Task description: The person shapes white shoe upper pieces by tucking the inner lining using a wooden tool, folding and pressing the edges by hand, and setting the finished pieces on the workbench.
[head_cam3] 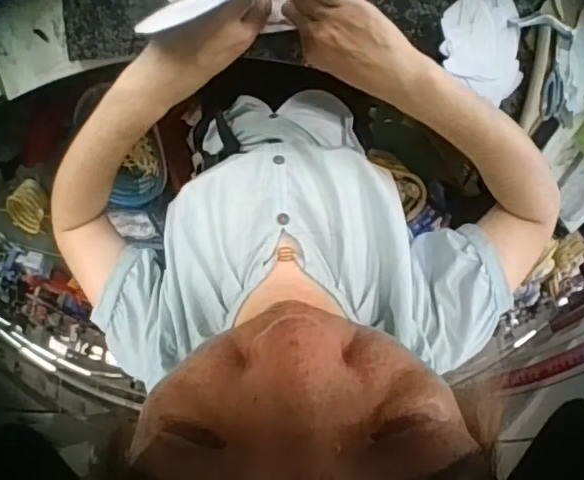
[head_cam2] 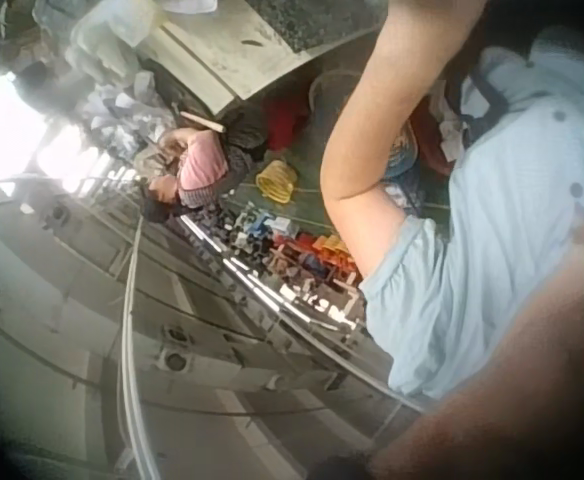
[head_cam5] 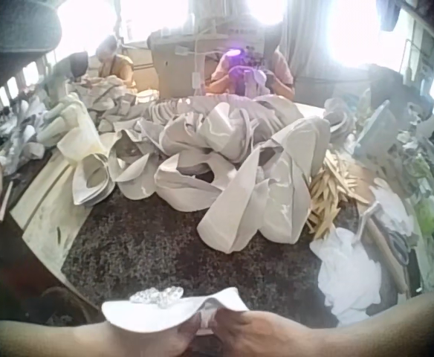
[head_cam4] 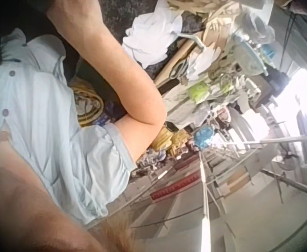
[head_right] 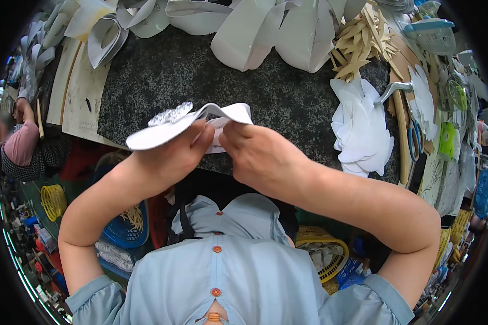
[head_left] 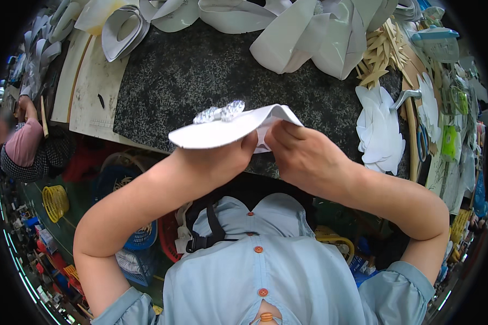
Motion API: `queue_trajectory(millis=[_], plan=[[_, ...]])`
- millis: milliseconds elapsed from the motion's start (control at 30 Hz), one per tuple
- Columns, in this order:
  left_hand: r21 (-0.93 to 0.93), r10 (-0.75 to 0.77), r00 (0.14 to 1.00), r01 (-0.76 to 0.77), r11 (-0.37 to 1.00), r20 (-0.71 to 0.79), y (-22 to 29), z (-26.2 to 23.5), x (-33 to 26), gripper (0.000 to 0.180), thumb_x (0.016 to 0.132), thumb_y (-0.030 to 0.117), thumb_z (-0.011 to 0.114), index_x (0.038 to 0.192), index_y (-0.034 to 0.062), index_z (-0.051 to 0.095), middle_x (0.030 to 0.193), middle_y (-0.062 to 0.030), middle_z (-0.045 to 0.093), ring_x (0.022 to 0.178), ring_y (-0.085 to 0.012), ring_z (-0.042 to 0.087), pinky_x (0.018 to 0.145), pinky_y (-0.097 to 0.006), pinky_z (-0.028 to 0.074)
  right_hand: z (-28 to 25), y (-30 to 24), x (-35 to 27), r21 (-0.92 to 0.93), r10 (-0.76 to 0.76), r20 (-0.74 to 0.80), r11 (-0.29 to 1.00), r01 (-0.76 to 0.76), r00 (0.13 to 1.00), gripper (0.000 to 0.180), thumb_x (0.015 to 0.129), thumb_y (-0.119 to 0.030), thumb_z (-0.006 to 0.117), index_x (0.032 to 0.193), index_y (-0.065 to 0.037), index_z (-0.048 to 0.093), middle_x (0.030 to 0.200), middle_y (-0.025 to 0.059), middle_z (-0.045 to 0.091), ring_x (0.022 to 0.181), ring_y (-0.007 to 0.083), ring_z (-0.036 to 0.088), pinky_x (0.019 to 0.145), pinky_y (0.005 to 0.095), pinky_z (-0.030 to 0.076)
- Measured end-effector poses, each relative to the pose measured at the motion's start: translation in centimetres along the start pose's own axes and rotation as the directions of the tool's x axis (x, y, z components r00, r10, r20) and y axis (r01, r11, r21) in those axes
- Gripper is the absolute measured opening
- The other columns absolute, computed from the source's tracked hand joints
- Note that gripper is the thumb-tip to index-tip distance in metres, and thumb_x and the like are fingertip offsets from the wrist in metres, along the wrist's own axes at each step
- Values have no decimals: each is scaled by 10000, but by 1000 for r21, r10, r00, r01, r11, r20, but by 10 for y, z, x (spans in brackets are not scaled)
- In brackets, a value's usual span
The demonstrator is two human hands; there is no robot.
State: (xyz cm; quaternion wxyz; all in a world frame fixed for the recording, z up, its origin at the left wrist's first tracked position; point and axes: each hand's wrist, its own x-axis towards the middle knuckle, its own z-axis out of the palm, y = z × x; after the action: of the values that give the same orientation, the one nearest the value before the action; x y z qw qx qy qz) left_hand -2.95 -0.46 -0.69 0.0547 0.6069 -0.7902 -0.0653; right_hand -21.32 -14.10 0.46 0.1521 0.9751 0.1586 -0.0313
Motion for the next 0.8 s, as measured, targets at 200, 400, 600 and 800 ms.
queue_trajectory(millis=[200, 400, 600, 800], plan=[[-4, 85, 994, -85, 996, 72, -11, -13, 5, 185, 809, 63, 622, 981, -5, 625, 933, -102, 552, 894, -282, 639, 758, -382, 532, 8, 8, -2, 57, 46, -135, 998, -39, 990, 184, 751, -189, 650, 849, -60, 736, 909, 25, 621, 992, 196, 580, 969, 319, 427], [-48, 72, 996, -75, 996, -59, -15, -5, 12, 133, 812, 75, 652, 919, -2, 634, 852, -124, 609, 820, -311, 664, 719, -403, 533, 12, 2, -2, 227, 146, -291, 971, -80, 945, 383, 832, -158, 607, 1165, 32, 617, 1005, 76, 622, 1007, 215, 596, 975, 328, 433], [-144, -132, 951, 95, 985, -280, -16, 12, 17, 93, 843, 74, 667, 918, 52, 617, 816, -115, 641, 771, -317, 655, 685, -431, 502, 13, -7, 3, 325, 290, -266, 925, -198, 919, 410, 857, -139, 592, 1222, 46, 597, 1109, 118, 612, 1081, 233, 593, 980, 337, 441], [-161, -192, 947, 154, 975, -259, -13, 11, 19, 85, 865, 75, 646, 937, 54, 606, 787, -118, 631, 718, -329, 646, 676, -437, 502, 8, -10, 2, 354, 348, -122, 890, -287, 929, 406, 838, -120, 617, 1227, -3, 608, 1150, 119, 587, 1111, 241, 570, 996, 363, 436]])
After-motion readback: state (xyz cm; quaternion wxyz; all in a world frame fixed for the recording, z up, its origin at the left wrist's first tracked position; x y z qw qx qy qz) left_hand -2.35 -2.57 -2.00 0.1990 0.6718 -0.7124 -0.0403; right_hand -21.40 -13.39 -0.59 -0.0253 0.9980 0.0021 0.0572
